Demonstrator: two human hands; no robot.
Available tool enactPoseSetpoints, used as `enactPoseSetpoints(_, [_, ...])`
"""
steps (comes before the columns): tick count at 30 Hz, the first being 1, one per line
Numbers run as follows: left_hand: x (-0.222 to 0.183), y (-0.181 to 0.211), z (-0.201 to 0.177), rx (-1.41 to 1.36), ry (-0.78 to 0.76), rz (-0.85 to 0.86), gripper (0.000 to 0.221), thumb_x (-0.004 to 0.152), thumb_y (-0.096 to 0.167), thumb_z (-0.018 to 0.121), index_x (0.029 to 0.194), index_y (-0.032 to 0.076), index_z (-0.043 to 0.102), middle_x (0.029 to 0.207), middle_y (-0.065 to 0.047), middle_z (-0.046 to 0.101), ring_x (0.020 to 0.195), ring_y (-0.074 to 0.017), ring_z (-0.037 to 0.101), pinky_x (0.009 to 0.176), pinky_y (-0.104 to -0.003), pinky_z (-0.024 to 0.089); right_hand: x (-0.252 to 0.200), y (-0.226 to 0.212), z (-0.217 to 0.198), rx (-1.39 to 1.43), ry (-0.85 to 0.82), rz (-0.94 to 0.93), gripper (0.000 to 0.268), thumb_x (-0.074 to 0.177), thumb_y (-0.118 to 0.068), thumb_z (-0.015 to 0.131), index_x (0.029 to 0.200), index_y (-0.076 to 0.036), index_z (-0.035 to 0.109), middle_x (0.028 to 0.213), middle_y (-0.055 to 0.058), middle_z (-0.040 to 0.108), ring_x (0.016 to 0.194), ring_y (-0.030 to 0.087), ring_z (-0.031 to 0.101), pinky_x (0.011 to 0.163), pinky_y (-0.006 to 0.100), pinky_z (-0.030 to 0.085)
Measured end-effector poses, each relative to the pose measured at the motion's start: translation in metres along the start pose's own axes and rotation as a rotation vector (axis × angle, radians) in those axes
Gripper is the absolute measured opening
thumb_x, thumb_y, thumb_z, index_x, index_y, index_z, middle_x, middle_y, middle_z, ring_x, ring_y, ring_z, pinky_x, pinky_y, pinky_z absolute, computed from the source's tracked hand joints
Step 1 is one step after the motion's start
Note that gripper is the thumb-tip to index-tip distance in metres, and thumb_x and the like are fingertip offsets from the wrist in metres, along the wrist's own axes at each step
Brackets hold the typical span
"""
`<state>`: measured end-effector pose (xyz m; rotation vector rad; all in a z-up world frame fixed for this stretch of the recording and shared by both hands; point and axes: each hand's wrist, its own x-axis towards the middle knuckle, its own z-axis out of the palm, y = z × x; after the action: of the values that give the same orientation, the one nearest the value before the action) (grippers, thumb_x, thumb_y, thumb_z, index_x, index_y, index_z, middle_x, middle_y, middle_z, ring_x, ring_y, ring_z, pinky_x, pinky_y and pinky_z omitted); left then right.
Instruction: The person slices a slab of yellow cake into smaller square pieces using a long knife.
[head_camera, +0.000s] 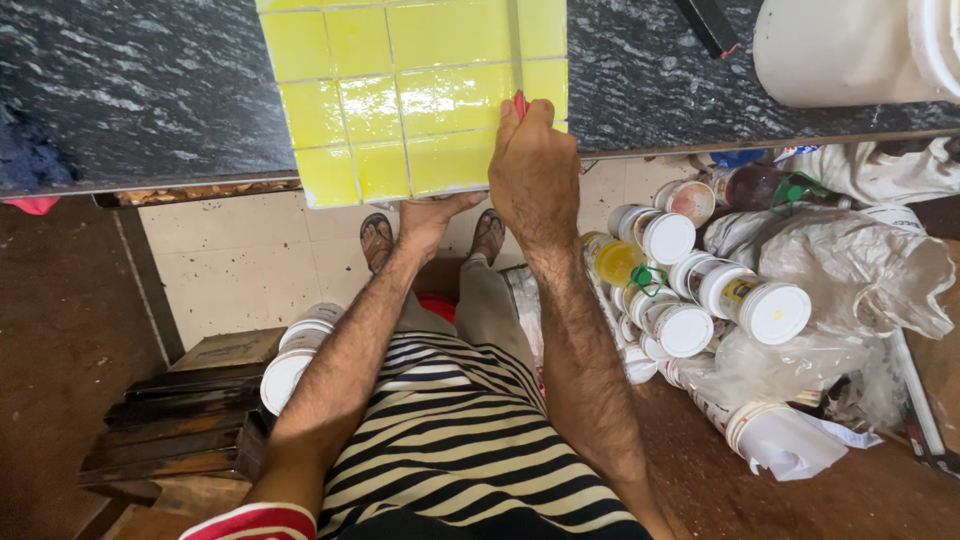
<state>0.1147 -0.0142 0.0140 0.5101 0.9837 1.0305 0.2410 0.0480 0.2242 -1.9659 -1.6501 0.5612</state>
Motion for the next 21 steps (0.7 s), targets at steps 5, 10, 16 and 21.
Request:
enactPoseSetpoints(5, [-0.002, 0.007, 0.004, 0.010, -0.008, -0.014, 0.037, 0.085, -0.011, 0.078, 0.120, 0.001, 0.071, 0.117, -0.010, 0.075, 0.108, -0.0196, 0.073, 0.095, -0.034, 0.064, 0.001, 0.002, -0.002, 0.035, -0.038, -0.003, 0.030, 0.108, -0.019, 0.053, 0.095, 0.007, 0.055, 0.064, 0.022, 0.066, 0.061, 0.040, 0.074, 0.048, 0.047, 0.054])
enactPoseSetpoints(10, [-0.002, 0.007, 0.004, 0.013, 0.001, -0.003, 0.037, 0.086, -0.011, 0.079, 0.120, 0.001, 0.071, 0.117, -0.010, 0.074, 0.108, -0.0194, 0.073, 0.095, -0.034, 0.064, 0.000, 0.006, 0.001, -0.045, 0.037, -0.054, 0.030, 0.106, -0.018, 0.058, 0.091, 0.009, 0.057, 0.064, 0.025, 0.066, 0.061, 0.044, 0.071, 0.049, 0.047, 0.054])
enactPoseSetpoints(16, [-0.001, 0.001, 0.003, 0.012, 0.036, 0.034, 0.042, 0.083, -0.011, 0.080, 0.121, 0.002, 0.069, 0.118, -0.007, 0.074, 0.109, -0.0180, 0.071, 0.094, -0.033, 0.064, -0.007, 0.019, 0.010, -0.185, 0.048, -0.325, 0.025, 0.108, -0.014, 0.055, 0.095, 0.007, 0.055, 0.075, 0.026, 0.064, 0.067, 0.044, 0.070, 0.057, 0.049, 0.056])
enactPoseSetpoints(21, [-0.001, 0.006, 0.006, -0.007, 0.018, 0.104, 0.045, 0.081, -0.013, 0.081, 0.122, 0.003, 0.069, 0.120, -0.007, 0.073, 0.111, -0.0180, 0.070, 0.095, -0.033, 0.063, -0.016, 0.013, 0.012, -0.138, 0.043, -0.084, 0.028, 0.105, -0.020, 0.056, 0.093, 0.005, 0.057, 0.072, 0.026, 0.068, 0.069, 0.047, 0.070, 0.057, 0.053, 0.055])
